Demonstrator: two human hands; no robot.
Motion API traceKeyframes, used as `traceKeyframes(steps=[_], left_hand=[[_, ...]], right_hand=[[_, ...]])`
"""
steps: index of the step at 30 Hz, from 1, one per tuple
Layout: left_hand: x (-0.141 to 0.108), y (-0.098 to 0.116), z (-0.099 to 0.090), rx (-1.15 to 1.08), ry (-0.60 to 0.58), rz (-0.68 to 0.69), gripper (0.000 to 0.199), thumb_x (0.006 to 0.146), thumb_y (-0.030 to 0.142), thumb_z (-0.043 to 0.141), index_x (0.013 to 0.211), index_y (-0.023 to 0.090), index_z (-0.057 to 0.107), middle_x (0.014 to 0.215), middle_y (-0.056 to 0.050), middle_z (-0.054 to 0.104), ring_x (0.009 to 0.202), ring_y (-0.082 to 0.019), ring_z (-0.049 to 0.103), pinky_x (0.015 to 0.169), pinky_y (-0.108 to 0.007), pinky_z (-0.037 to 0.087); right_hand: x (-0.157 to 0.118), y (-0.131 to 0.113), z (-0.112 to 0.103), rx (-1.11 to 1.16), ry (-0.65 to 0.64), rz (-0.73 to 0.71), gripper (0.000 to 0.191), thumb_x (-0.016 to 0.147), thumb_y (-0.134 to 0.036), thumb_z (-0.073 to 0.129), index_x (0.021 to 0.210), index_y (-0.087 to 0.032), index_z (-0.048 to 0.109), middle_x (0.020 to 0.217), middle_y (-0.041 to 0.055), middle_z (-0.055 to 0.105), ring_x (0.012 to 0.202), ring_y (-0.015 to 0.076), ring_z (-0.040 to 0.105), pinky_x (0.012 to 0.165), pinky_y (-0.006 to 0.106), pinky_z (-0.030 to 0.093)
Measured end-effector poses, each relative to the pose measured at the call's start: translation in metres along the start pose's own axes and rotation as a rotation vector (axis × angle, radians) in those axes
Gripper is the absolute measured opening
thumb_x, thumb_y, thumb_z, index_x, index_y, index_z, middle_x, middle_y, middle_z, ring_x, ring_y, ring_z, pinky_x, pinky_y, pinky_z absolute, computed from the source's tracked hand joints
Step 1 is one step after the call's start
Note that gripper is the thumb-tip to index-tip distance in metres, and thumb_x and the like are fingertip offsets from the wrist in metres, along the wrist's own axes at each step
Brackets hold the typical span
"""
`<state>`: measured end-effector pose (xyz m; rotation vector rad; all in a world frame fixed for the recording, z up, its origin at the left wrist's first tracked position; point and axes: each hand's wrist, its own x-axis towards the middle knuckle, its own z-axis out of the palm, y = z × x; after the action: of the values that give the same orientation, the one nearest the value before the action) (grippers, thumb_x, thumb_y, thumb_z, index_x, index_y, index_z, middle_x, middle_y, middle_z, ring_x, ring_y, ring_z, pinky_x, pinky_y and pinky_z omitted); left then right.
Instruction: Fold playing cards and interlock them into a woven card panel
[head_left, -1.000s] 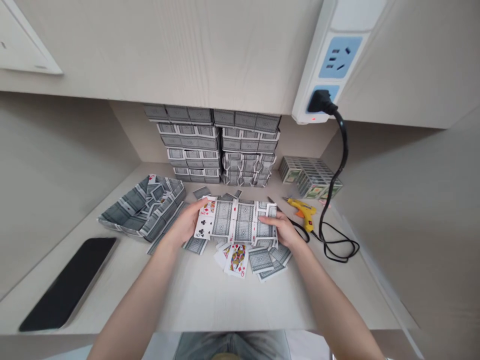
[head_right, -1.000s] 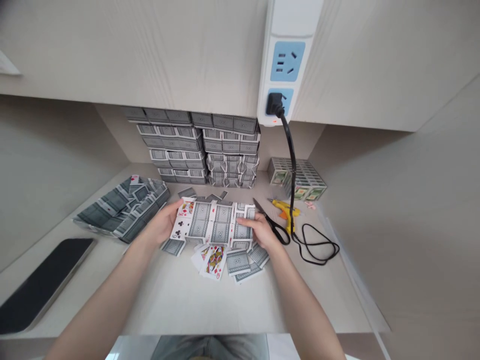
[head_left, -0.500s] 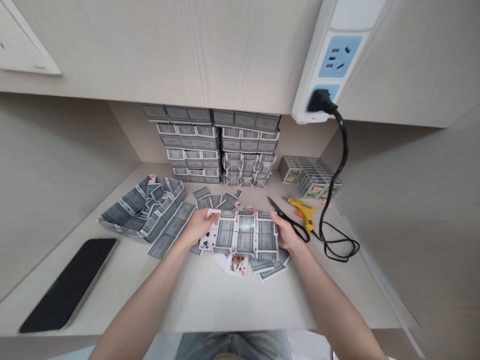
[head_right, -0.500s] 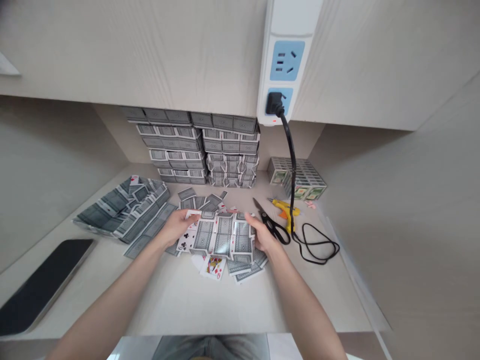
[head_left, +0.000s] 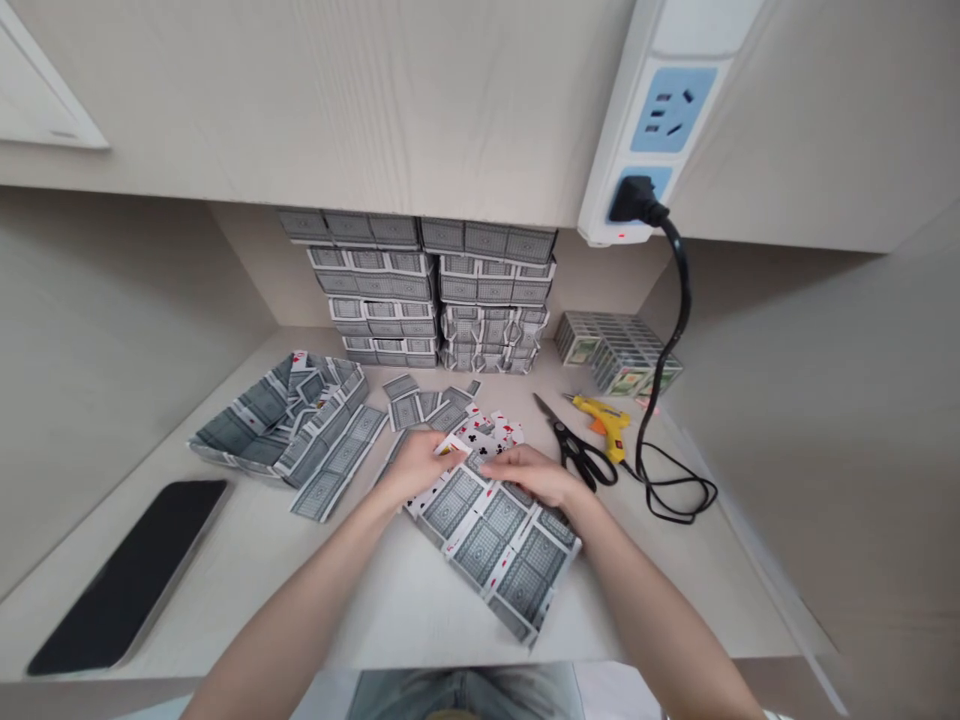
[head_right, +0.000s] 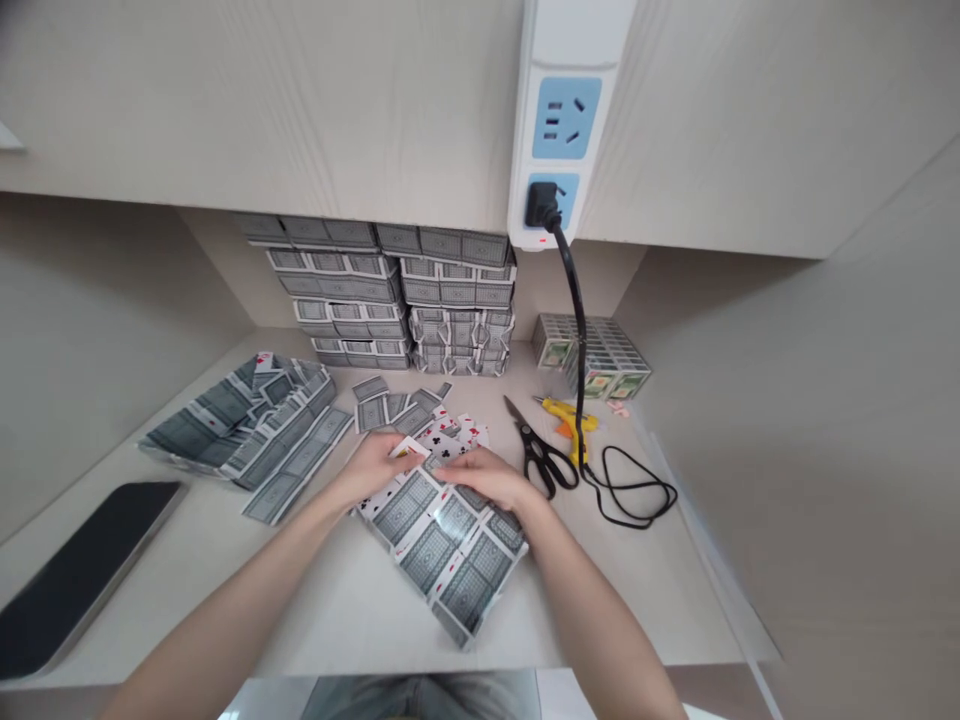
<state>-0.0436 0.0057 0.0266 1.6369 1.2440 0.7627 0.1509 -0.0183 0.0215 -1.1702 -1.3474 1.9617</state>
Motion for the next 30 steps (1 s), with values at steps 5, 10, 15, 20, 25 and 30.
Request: traceKeyframes(steps=[5,10,15,20,25,30], left_hand=[[0.002,-0.003,0.002,0.111,0.027,0.096,0.025,0.067,0.038,0.058,0.073,0.015,0.068,0.07,0.0,0.068,0.066,-0.017,0.059,0.057,-0.022,0.041],[0.004,-0.005,-0.008,0.168,-0.015,0.127,0.026,0.066,0.038,0.061,0.075,0.015,0.069,0.073,-0.001,0.068,0.067,-0.017,0.06,0.058,-0.022,0.041],[0.001,-0.008,-0.002,0.223,0.025,0.148,0.025,0.072,0.036,0.056,0.083,0.017,0.069,0.079,-0.001,0.069,0.07,-0.016,0.06,0.061,-0.022,0.041],[-0.004,-0.001,0.002,0.37,0.013,0.169,0.024,0.076,0.035,0.051,0.077,0.018,0.069,0.071,0.0,0.068,0.066,-0.014,0.058,0.061,-0.021,0.04],[-0.008,0.006,0.004,0.568,0.064,0.254,0.022,0.077,0.029,0.05,0.064,0.019,0.066,0.067,-0.004,0.066,0.076,-0.019,0.06,0.069,-0.026,0.042],[-0.012,0.01,0.015,0.701,0.096,0.35,0.023,0.08,0.022,0.043,0.085,0.021,0.066,0.083,-0.006,0.069,0.093,-0.021,0.06,0.084,-0.031,0.042]], right_hand=[[0.008,0.005,0.008,-0.137,0.136,-0.171,0.033,0.064,-0.044,0.065,0.053,-0.015,0.055,0.043,-0.008,0.043,0.04,0.0049,0.033,0.039,0.018,0.023],[0.011,0.008,0.007,-0.2,0.238,-0.236,0.033,0.067,-0.044,0.061,0.053,-0.015,0.053,0.045,-0.0075,0.039,0.043,0.0055,0.031,0.042,0.019,0.023],[0.013,0.013,0.006,-0.193,0.251,-0.27,0.031,0.069,-0.044,0.059,0.059,-0.015,0.056,0.049,-0.0064,0.044,0.046,0.0065,0.035,0.044,0.019,0.027],[0.019,0.019,0.005,-0.154,0.256,-0.269,0.03,0.067,-0.045,0.06,0.06,-0.015,0.057,0.049,-0.006,0.046,0.045,0.007,0.036,0.044,0.02,0.028],[0.021,0.021,0.007,-0.139,0.279,-0.275,0.032,0.068,-0.046,0.059,0.059,-0.015,0.058,0.049,-0.0051,0.046,0.045,0.0077,0.037,0.044,0.021,0.028],[0.019,0.018,0.01,-0.12,0.3,-0.292,0.033,0.068,-0.045,0.058,0.056,-0.015,0.054,0.047,-0.006,0.041,0.043,0.0066,0.032,0.043,0.021,0.024]])
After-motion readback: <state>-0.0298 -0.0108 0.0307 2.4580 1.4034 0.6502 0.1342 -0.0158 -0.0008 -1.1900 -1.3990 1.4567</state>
